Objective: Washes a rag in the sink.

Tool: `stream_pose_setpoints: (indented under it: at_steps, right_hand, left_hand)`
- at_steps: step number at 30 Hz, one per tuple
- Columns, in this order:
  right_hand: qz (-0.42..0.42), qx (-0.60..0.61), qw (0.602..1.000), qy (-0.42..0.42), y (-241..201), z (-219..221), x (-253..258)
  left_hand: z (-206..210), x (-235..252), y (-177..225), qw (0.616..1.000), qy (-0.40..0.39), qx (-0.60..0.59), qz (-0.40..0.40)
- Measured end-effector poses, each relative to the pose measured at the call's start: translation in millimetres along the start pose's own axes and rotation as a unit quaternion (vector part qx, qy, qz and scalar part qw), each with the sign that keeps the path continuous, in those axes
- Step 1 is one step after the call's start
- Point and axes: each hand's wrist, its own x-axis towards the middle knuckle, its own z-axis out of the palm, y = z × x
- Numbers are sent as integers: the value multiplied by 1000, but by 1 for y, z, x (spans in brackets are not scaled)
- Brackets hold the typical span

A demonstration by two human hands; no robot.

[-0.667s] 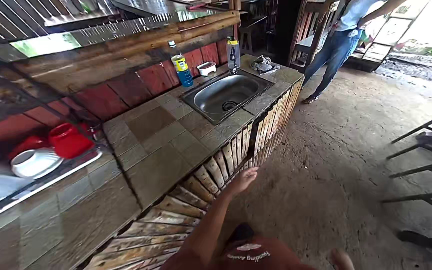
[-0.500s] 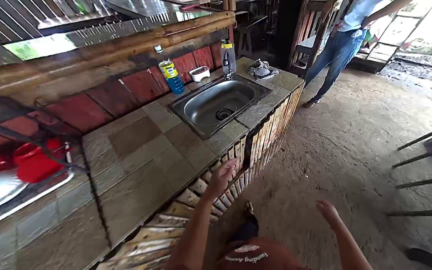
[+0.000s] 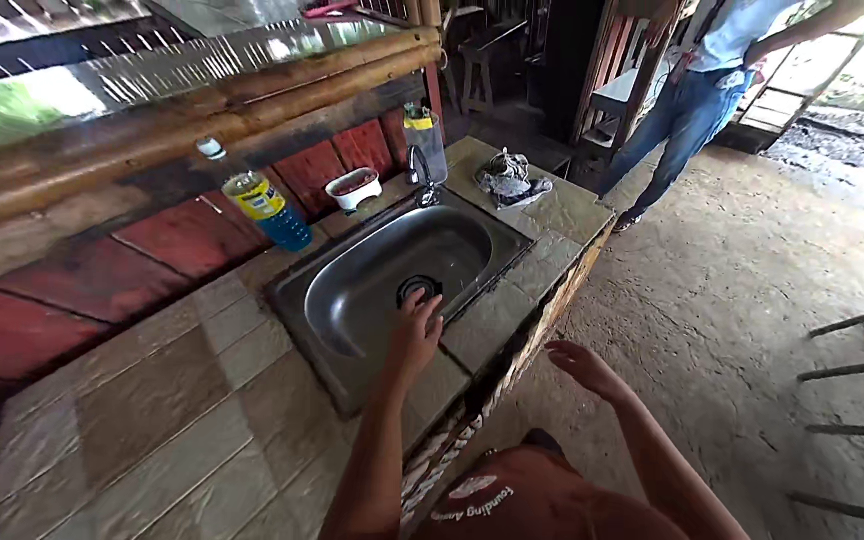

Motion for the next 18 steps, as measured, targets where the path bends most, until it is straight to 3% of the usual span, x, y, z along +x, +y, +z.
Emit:
stream_pose_setpoints:
  at_steps: [4, 8, 11, 15, 16, 18]
  right_hand:
    - [-93, -59, 994, 20, -48, -48, 63]
    - [-148, -135, 980, 10, -82, -102, 153]
    - [-163, -201, 966, -3, -102, -139, 223]
    - [-249, -262, 932, 38, -120, -175, 306]
    - [-227, -278, 932, 44, -139, -181, 313]
    - [-72, -301, 951, -12, -208, -191, 308]
  left_hand:
    - [4, 33, -1, 997, -7, 30, -72]
    - [5, 29, -20, 985, 62, 49, -152]
    - [4, 11, -17, 958, 117, 57, -254]
    - [20, -10, 6, 913, 184, 79, -355]
    - [24, -11, 14, 906, 202, 84, -361]
    - [35, -11, 32, 900, 239, 95, -352]
